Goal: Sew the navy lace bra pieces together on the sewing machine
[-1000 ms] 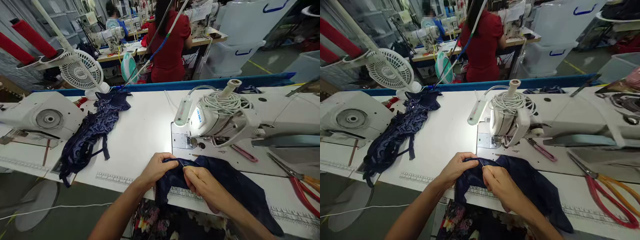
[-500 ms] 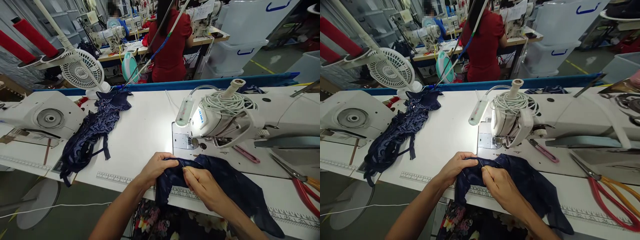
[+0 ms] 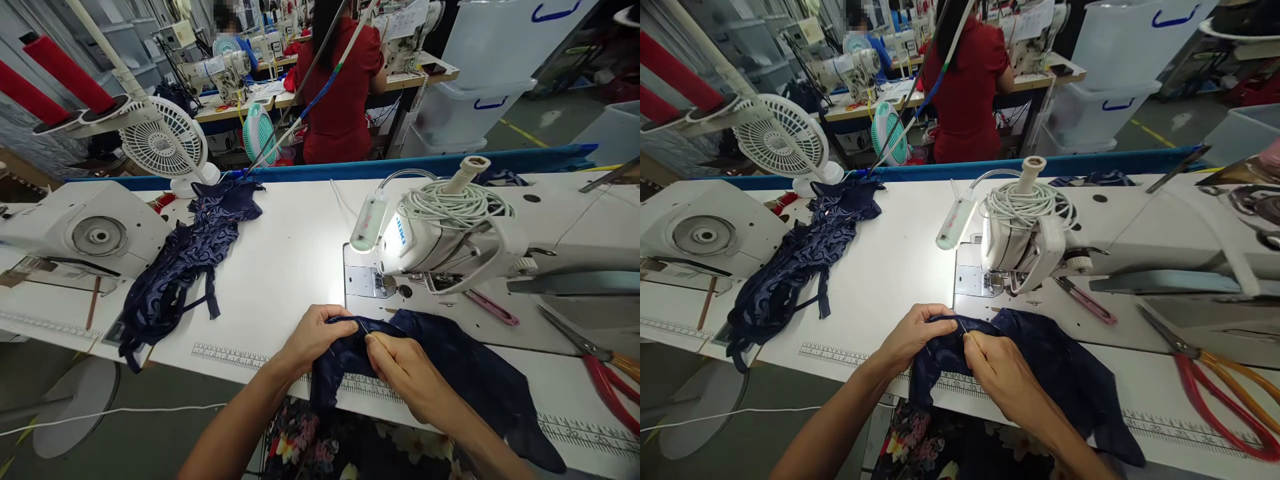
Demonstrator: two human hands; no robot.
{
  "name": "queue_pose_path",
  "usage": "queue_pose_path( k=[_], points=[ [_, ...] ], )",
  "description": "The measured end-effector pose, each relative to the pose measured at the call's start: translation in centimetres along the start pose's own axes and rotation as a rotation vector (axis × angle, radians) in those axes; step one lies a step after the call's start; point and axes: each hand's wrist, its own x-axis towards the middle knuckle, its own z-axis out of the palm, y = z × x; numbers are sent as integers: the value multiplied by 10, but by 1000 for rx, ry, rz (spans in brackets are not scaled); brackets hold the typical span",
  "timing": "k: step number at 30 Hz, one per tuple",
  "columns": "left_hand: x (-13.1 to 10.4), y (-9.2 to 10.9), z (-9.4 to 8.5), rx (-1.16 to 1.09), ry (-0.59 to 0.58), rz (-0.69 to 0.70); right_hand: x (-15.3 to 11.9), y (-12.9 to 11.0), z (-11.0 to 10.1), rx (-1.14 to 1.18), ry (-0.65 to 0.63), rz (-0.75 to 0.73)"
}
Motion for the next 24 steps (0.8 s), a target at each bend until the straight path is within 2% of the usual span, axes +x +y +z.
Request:
queue_pose_path(
  k=[5, 13, 24],
  points=[
    [0, -1, -1, -24, -30, -9, 0, -1, 3, -33, 56, -78],
    [1, -2, -4, -27, -34, -12, 2, 0, 4, -273, 218, -281],
    [-1, 0, -2, -44, -40, -18, 0, 0, 5, -259, 213, -249]
  ],
)
